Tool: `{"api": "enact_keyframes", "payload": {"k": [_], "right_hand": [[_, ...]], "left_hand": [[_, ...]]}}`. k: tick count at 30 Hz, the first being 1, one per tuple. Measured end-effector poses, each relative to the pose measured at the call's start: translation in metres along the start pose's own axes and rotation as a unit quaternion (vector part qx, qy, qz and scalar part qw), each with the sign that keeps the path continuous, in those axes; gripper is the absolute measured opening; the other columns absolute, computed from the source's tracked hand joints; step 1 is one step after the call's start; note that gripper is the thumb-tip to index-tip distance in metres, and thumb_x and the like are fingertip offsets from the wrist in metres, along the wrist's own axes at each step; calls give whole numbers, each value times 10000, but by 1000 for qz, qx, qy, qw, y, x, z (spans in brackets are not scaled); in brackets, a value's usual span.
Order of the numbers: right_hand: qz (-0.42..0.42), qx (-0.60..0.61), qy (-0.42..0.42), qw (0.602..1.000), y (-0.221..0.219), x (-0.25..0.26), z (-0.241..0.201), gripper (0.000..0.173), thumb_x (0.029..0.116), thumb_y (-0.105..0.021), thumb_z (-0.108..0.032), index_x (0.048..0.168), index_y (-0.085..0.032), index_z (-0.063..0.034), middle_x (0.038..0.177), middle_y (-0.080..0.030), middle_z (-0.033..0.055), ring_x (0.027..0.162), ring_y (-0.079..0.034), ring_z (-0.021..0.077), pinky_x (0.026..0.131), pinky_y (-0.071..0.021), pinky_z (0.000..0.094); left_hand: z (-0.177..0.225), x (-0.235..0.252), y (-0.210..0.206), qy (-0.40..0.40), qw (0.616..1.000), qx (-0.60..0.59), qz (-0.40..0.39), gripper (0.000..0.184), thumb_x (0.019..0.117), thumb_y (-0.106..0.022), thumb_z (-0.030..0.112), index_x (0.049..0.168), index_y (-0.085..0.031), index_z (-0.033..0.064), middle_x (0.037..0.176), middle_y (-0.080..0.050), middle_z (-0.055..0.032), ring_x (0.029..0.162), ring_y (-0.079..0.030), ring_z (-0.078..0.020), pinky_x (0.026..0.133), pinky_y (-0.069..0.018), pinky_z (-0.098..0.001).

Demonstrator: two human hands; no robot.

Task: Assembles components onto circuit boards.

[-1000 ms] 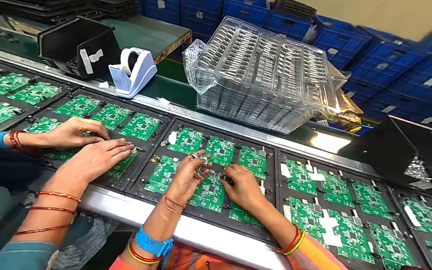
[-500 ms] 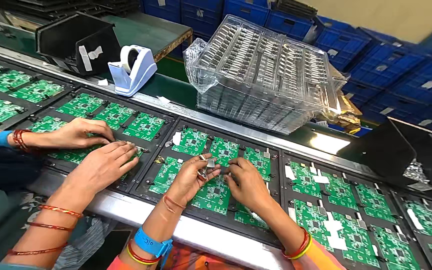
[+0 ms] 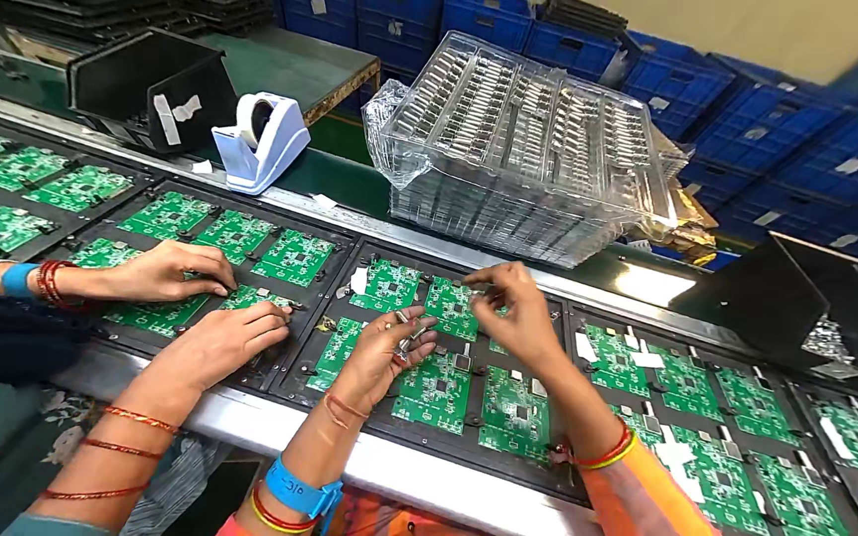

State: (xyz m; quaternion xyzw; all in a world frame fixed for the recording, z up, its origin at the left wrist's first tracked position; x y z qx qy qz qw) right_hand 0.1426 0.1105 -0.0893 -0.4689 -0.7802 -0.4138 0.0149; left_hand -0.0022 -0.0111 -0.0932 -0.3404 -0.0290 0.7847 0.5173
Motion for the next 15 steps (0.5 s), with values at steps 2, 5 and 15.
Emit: {"api": "enact_keyframes", "payload": {"k": [2, 5, 15], "right_hand": [[8, -6, -54, 999, 15, 11, 28, 178, 943, -645, -151, 1009, -757, -30, 1065, -657, 154, 827, -641, 169, 709, -540, 317], [-22, -41, -106, 993, 21, 21, 59, 239, 927, -745, -189, 1068, -737, 4, 1150, -631, 208, 858, -648, 223, 751, -553, 372], [-159, -225, -22, 961, -11, 28, 88, 226, 886, -689, -47, 1093, -765, 5, 1170, -640, 276, 1120, -609, 456, 927, -483, 612]], "left_hand": [[-28, 38, 21, -43, 999, -25, -20, 278, 1087, -451, 82, 1337, -563, 30, 1163, -724, -119, 899, -728, -140, 767, -582, -238], [-34, 49, 26, -45, 998, -45, -18, 212, 1071, -502, 94, 1241, -615, 37, 1091, -743, -98, 801, -715, -107, 677, -562, -206], [-33, 48, 30, -108, 994, -18, 5, 140, 1022, -581, 60, 1105, -690, 29, 867, -663, -35, 647, -584, -62, 582, -497, -177]]}}
Point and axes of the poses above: each hand's wrist, its own x-axis towards the middle knuckle, its own y-axis out of the back of the hand, z = x × y, the point moved 4 cm from there along x, towards the middle knuckle
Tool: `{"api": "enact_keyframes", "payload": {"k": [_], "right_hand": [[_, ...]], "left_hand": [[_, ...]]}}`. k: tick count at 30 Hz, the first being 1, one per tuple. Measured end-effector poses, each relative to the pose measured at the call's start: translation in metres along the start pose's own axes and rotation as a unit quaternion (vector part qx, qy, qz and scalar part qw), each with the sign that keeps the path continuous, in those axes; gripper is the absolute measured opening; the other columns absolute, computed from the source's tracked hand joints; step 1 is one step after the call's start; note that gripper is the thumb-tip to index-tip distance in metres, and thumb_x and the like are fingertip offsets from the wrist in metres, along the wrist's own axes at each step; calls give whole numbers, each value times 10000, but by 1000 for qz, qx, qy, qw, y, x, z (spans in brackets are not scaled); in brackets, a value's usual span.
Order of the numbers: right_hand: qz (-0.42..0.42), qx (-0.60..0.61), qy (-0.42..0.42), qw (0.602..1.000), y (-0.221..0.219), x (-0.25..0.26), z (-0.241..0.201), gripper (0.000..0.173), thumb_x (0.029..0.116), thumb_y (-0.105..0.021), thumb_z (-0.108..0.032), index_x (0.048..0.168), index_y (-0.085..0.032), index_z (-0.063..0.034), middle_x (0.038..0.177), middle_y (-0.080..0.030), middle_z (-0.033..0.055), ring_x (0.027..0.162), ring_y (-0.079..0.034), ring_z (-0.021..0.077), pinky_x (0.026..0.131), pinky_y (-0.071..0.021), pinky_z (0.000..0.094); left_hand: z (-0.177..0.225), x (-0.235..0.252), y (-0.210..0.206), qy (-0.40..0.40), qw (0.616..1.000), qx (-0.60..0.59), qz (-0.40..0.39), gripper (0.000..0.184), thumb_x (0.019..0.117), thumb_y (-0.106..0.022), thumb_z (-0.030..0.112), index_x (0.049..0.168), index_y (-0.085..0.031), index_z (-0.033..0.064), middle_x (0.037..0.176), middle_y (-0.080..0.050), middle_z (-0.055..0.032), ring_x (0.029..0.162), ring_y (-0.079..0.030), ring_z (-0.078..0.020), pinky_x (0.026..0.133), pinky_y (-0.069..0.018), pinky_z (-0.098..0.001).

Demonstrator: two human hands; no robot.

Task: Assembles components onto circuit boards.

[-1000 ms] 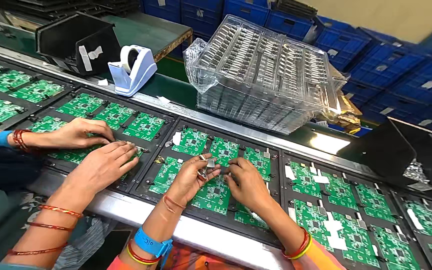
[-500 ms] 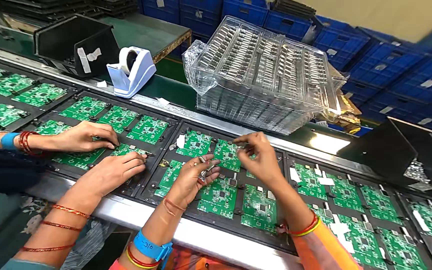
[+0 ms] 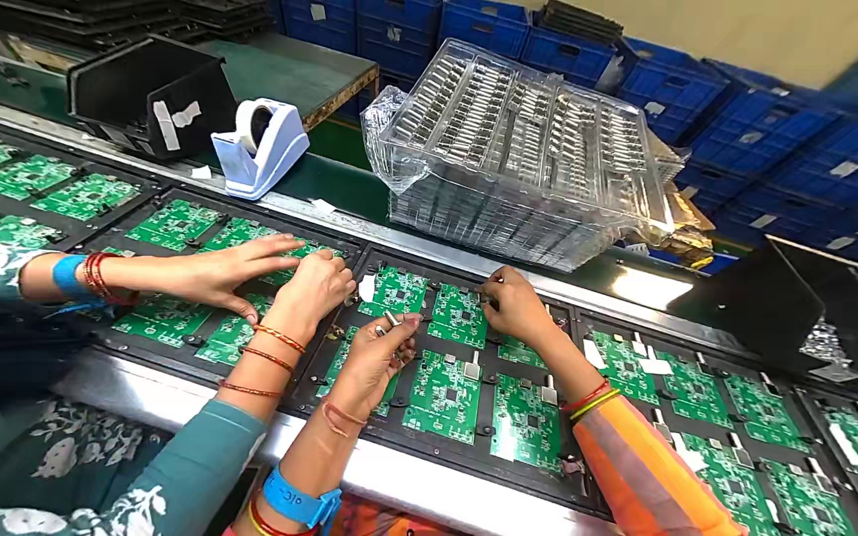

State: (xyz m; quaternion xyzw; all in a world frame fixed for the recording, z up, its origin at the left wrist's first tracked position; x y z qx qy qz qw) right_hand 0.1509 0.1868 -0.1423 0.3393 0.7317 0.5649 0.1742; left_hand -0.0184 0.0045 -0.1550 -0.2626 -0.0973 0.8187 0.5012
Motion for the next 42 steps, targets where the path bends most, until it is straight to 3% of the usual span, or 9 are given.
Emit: {"api": "enact_keyframes", "payload": {"k": [4, 8, 12, 18, 26, 29, 32, 38, 42], "right_hand": [[-48, -51, -26, 997, -2, 3, 3, 248, 932, -656, -88, 1147, -772, -43, 1133, -660, 265, 1111, -606, 452, 899, -465, 610], [-64, -48, -49, 996, 2, 0, 4, 249, 943, -655, -91, 1160, -765, -34, 1138, -671, 260, 1123, -613, 440, 929, -453, 608], [42, -23, -15, 999, -3, -13, 10, 144, 918, -690, -42, 1026, -767, 15, 1001, -692, 250, 995, -669, 441, 894, -500, 616], [128, -37, 29, 991, -12, -32, 18, 172, 942, -652, -19, 1045, -789, -23, 1010, -716, 228, 990, -674, 444, 850, -513, 611], [91, -19, 42, 995, -3, -30, 29, 145, 909, -676, -26, 1012, -770, 14, 996, -720, 229, 964, -695, 427, 838, -526, 611], [69, -15, 48, 996, 1, -30, 30, 163, 913, -677, -13, 1048, -756, 33, 1015, -719, 235, 990, -701, 420, 882, -548, 589], [44, -22, 48, 998, 3, -31, 34, 193, 937, -655, -32, 1098, -747, 24, 1056, -713, 232, 1041, -691, 413, 909, -544, 578], [43, -39, 67, 996, 3, -34, 40, 173, 930, -656, -30, 1070, -744, 21, 1025, -712, 219, 1012, -694, 404, 881, -555, 561], [80, -55, 70, 993, -1, -42, 40, 160, 945, -643, -24, 1050, -757, 11, 1028, -711, 230, 1005, -690, 428, 866, -544, 589]], "left_hand": [[0, 0, -2, 22, 999, -30, -2, 198, 1047, -568, 130, 1178, -668, 21, 966, -700, -62, 733, -650, -89, 658, -550, -202], [2, -3, -5, 25, 1000, -9, -12, 225, 1047, -578, 174, 1198, -659, 28, 928, -675, -43, 705, -637, -78, 678, -561, -209], [2, -3, -4, 19, 1000, -3, -1, 215, 1037, -593, 160, 1181, -662, 17, 897, -681, -49, 716, -660, -88, 684, -576, -214], [3, -4, -4, 22, 1000, -1, 13, 177, 1030, -606, 190, 1139, -640, 56, 897, -677, -48, 699, -656, -86, 645, -571, -206], [3, -3, -5, 26, 999, 22, -9, 194, 1046, -578, 210, 1139, -674, 70, 936, -704, -46, 665, -626, -67, 586, -522, -177], [2, -3, -5, 32, 999, 18, -8, 214, 1052, -567, 214, 1139, -682, 56, 944, -713, -56, 648, -614, -63, 580, -510, -172], [1, -2, -6, 38, 999, -11, -4, 234, 1060, -551, 198, 1153, -678, 25, 981, -724, -81, 677, -652, -79, 612, -546, -183], [0, -2, -5, 50, 998, -49, -7, 210, 1062, -535, 131, 1185, -640, -3, 1023, -725, -113, 788, -717, -132, 727, -601, -228], [1, -3, -7, 59, 998, -37, -5, 203, 1057, -547, 143, 1163, -646, 1, 1001, -716, -102, 761, -706, -122, 704, -600, -225]]}}
Point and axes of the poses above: each hand's wrist, its own x-axis towards the middle knuckle, its own y-axis out of the back of the hand, z = x × y, the point moved 4 cm from there along x, towards the middle knuckle
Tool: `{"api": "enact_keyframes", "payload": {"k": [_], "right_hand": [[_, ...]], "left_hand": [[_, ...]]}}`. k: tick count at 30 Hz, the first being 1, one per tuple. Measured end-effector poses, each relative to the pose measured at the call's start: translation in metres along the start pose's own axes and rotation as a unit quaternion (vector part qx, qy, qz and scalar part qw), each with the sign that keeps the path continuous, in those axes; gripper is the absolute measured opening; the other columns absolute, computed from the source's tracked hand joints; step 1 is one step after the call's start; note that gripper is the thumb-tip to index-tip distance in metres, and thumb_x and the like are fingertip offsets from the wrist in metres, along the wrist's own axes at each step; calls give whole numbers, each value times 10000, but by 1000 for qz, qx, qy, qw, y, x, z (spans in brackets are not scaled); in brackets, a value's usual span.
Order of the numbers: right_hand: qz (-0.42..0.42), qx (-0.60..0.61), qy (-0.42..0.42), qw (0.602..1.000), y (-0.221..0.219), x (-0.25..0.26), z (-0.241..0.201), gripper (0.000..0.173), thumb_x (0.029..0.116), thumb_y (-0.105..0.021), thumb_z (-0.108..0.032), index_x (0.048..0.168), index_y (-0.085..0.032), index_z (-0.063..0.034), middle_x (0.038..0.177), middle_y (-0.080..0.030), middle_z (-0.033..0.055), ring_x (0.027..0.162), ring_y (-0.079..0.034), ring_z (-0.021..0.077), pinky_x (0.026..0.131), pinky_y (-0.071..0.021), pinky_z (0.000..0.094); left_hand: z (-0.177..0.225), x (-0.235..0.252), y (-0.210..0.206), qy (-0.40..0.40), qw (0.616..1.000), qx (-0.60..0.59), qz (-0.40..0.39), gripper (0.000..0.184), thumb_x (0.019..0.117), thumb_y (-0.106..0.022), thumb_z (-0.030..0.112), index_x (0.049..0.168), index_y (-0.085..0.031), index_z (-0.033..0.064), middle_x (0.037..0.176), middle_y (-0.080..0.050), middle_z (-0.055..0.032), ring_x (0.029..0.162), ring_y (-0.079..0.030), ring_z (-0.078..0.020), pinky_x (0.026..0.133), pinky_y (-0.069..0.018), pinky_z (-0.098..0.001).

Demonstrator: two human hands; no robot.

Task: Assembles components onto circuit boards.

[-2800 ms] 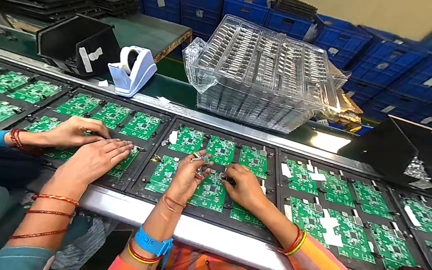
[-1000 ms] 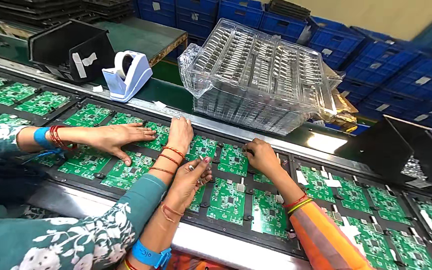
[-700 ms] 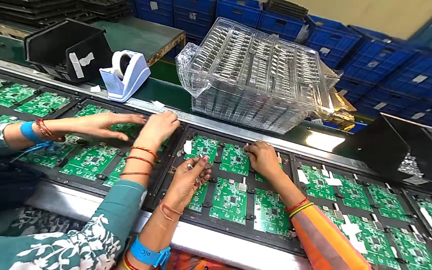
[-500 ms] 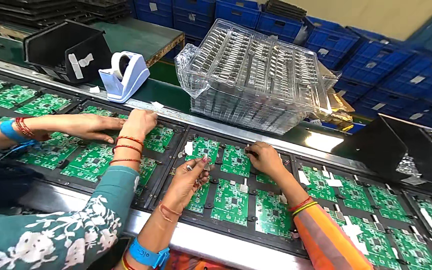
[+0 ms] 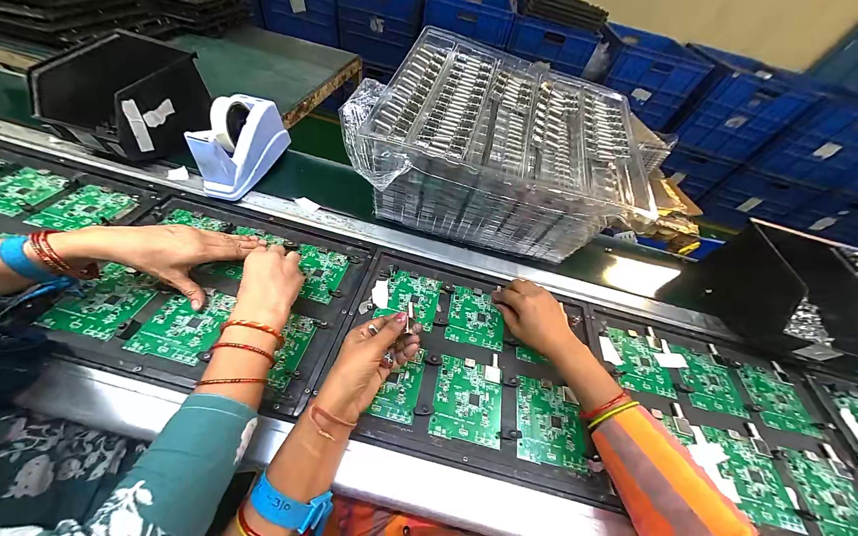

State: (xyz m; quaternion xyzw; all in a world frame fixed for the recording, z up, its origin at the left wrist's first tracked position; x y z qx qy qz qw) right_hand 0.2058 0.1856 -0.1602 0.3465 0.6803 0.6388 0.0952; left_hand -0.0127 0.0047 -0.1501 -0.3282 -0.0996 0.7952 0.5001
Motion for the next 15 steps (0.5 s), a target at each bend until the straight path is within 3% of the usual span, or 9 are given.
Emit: {"api": "enact_keyframes", "payload": {"k": [2, 4, 6, 8, 10, 13, 15], "right_hand": [[0, -38, -33, 999, 0, -8, -7, 241, 938, -622, 20, 1124, -768, -24, 1114, -682, 269, 1057, -656, 471, 884, -528, 621], [-51, -73, -84, 992, 5, -12, -18, 344, 915, -617, 43, 1217, -746, -58, 1245, -630, 309, 1150, -596, 527, 904, -484, 663], [-79, -25, -101, 991, 10, -11, -42, 323, 938, -609, 11, 1243, -712, -6, 1314, -592, 324, 1209, -564, 533, 954, -458, 681], [-39, 86, -61, 994, 13, -9, -77, 342, 998, -619, -134, 1312, -668, -8, 1336, -609, 264, 1210, -608, 450, 981, -496, 630], [-1, 189, -9, 982, 13, -6, -114, 454, 972, -681, -230, 1372, -616, -25, 1329, -632, 185, 1202, -631, 346, 996, -521, 558], [34, 238, 41, 970, 7, -1, -147, 364, 907, -705, -138, 1238, -651, 5, 1233, -665, 164, 1121, -665, 305, 936, -553, 517], [60, 228, 43, 971, 5, 1, -150, 300, 878, -701, -88, 1160, -678, 13, 1199, -666, 183, 1065, -678, 315, 883, -571, 500]], "left_hand": [[1, -2, 0, 1, 1000, 14, 4, 208, 1058, -550, 169, 1152, -652, 13, 999, -726, -93, 751, -705, -115, 678, -592, -218], [0, -2, 0, 3, 1000, 28, -3, 209, 1064, -542, 184, 1167, -648, 37, 1014, -728, -81, 754, -700, -106, 658, -577, -203], [-1, -1, 1, 4, 999, 40, -10, 209, 1066, -539, 186, 1182, -644, 48, 1022, -728, -82, 755, -699, -105, 649, -571, -199], [-1, -1, 2, 10, 998, 56, -12, 222, 1065, -545, 211, 1186, -647, 56, 1017, -728, -78, 766, -700, -109, 661, -574, -210], [-2, -2, 2, 13, 997, 75, -17, 214, 1056, -567, 231, 1141, -666, 61, 926, -725, -56, 726, -688, -96, 639, -572, -210], [-3, -4, 0, 16, 995, 92, -42, 189, 1051, -576, 216, 1071, -678, 58, 818, -686, -29, 669, -656, -79, 620, -571, -215], [-3, -5, -1, 15, 995, 91, -43, 185, 1057, -563, 204, 1110, -662, 58, 850, -680, -27, 699, -659, -80, 648, -575, -222]]}}
Point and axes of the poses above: each hand's wrist, its own x-axis towards the middle knuckle, its own y-axis out of the back of the hand, z = x × y, the point moved 4 cm from there along x, towards the middle knuckle
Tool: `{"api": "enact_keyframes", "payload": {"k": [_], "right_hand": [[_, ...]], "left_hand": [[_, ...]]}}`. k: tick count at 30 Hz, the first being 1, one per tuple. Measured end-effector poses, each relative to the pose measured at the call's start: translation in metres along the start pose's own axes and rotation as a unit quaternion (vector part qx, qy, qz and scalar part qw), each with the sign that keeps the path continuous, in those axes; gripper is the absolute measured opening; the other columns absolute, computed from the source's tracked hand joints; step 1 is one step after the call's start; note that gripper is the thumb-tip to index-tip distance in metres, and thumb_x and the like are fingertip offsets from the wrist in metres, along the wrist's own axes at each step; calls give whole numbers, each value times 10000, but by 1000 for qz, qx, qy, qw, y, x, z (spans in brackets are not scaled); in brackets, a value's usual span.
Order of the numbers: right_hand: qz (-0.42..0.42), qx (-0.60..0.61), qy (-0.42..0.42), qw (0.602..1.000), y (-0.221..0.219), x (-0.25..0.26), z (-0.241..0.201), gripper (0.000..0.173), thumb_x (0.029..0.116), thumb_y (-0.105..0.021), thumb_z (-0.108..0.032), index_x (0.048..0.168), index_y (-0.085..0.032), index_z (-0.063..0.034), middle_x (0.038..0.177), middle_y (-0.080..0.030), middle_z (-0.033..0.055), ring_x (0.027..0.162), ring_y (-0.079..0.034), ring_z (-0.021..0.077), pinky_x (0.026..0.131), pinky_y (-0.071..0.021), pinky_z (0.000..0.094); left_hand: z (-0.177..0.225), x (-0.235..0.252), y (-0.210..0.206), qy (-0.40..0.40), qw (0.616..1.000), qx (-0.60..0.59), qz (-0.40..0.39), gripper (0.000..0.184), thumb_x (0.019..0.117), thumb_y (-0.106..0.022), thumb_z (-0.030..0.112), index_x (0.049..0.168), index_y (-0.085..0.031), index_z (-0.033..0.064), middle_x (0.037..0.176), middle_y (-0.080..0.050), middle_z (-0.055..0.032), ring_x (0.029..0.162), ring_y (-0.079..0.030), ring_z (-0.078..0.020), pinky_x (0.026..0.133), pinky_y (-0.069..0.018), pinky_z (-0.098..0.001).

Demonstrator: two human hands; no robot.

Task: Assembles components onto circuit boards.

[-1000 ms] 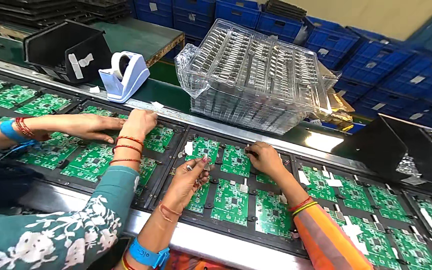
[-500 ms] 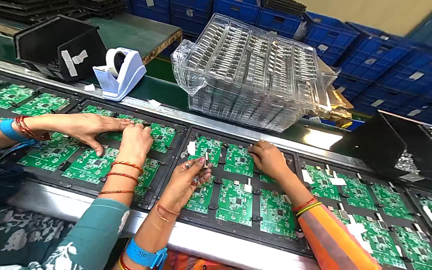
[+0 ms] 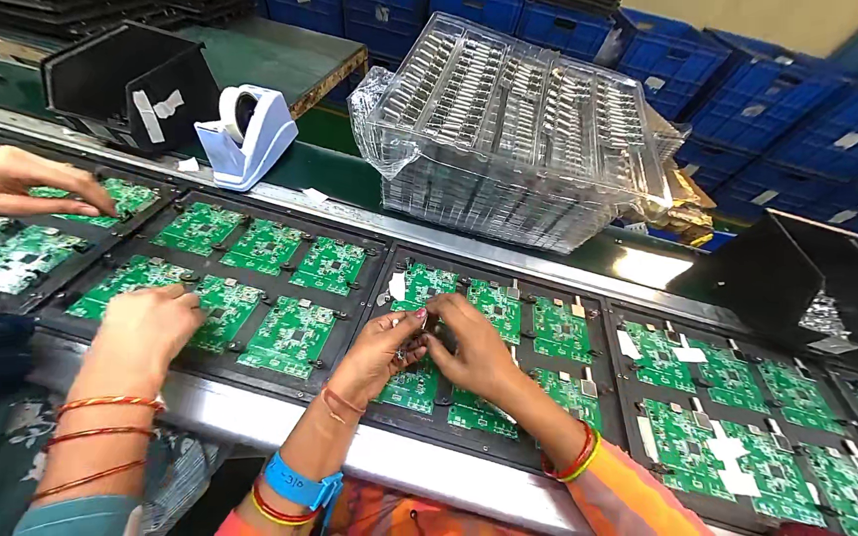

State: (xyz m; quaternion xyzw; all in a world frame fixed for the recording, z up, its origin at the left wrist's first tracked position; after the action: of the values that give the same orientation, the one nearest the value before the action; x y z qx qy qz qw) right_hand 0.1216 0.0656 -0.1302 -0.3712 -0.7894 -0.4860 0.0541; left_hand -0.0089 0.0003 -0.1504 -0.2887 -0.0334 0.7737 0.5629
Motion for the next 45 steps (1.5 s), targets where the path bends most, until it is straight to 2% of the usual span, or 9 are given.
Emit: {"api": "enact_keyframes", "payload": {"k": [5, 12, 21, 28, 31, 34, 37, 42, 45], "right_hand": [[-3, -14, -66, 998, 12, -10, 10, 328, 891, -697, -18, 1216, -701, 21, 1346, -554, 256, 924, -692, 270, 788, -610, 398], [-56, -67, -53, 995, -3, -32, 24, 267, 860, -722, -75, 1118, -695, -10, 1074, -695, 152, 990, -691, 299, 866, -577, 479], [-92, -108, -65, 988, 3, -33, 22, 75, 890, -721, -103, 916, -761, -44, 1127, -702, 171, 1053, -668, 354, 897, -549, 519], [-6, 3, -37, 999, 15, -11, 9, 519, 903, -758, -252, 1328, -609, 6, 1294, -630, 176, 1120, -654, 300, 931, -562, 477], [36, 66, 25, 997, 12, 1, -4, 349, 896, -724, -122, 1209, -668, 22, 1268, -661, 174, 1182, -652, 256, 996, -553, 390], [49, 84, 31, 995, 16, 12, -3, 256, 899, -687, -55, 1137, -700, 39, 1226, -672, 184, 1104, -683, 226, 946, -580, 351], [35, 43, -50, 997, 39, 30, 22, 283, 916, -666, -20, 1186, -696, 58, 1270, -619, 243, 979, -696, 254, 833, -603, 369], [-45, -92, -129, 986, 48, 41, 90, 398, 911, -717, -35, 1286, -635, 71, 1168, -646, 276, 1030, -678, 392, 917, -560, 528], [-93, -125, -124, 980, 38, 39, 110, 271, 898, -720, -22, 1147, -698, 85, 1150, -662, 285, 1080, -660, 438, 956, -525, 582]], "left_hand": [[1, 2, 2, 7, 997, -75, 4, 374, 1061, -429, 43, 1434, -428, 17, 1203, -648, -174, 946, -719, -218, 856, -599, -340], [2, 7, 5, -11, 996, -88, 15, 275, 1084, -402, 27, 1293, -569, -35, 1173, -708, -167, 984, -733, -207, 885, -594, -317], [6, -3, 4, -54, 997, 30, 53, 322, 978, -659, 44, 1280, -546, 37, 953, -683, -71, 756, -699, -112, 700, -599, -248], [1, -1, 6, -24, 999, 34, 9, 133, 1032, -576, 96, 1147, -639, 72, 865, -658, -28, 583, -532, -38, 513, -449, -167], [-3, 2, 5, 3, 999, -16, -28, 135, 1043, -532, 88, 1115, -646, 78, 779, -612, -2, 566, -528, -30, 504, -458, -155], [-1, 3, 2, 25, 995, -87, -29, 143, 1048, -538, 107, 1120, -648, 51, 869, -692, -52, 691, -666, -89, 637, -576, -210], [-2, 3, 1, 36, 990, -123, -56, 325, 1047, -466, 63, 1366, -506, 23, 1181, -683, -162, 985, -725, -230, 879, -602, -355], [-2, 5, 0, 17, 994, -99, -45, 386, 1035, -410, -65, 1414, -439, -1, 1205, -661, -185, 1004, -719, -237, 900, -595, -355], [-1, 5, 2, -9, 996, -90, -22, 338, 1028, -476, -71, 1363, -485, -27, 1154, -697, -166, 972, -731, -203, 878, -598, -304]]}}
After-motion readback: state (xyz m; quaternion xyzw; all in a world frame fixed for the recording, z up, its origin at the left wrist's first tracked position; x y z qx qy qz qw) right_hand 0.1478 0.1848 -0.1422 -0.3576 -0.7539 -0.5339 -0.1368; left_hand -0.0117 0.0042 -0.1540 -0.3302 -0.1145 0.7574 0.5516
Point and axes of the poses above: each hand's wrist, its own x-axis towards the middle knuckle, its own y-axis out of the back of the hand, z = x × y, the point moved 4 cm from there along x, towards the middle knuckle
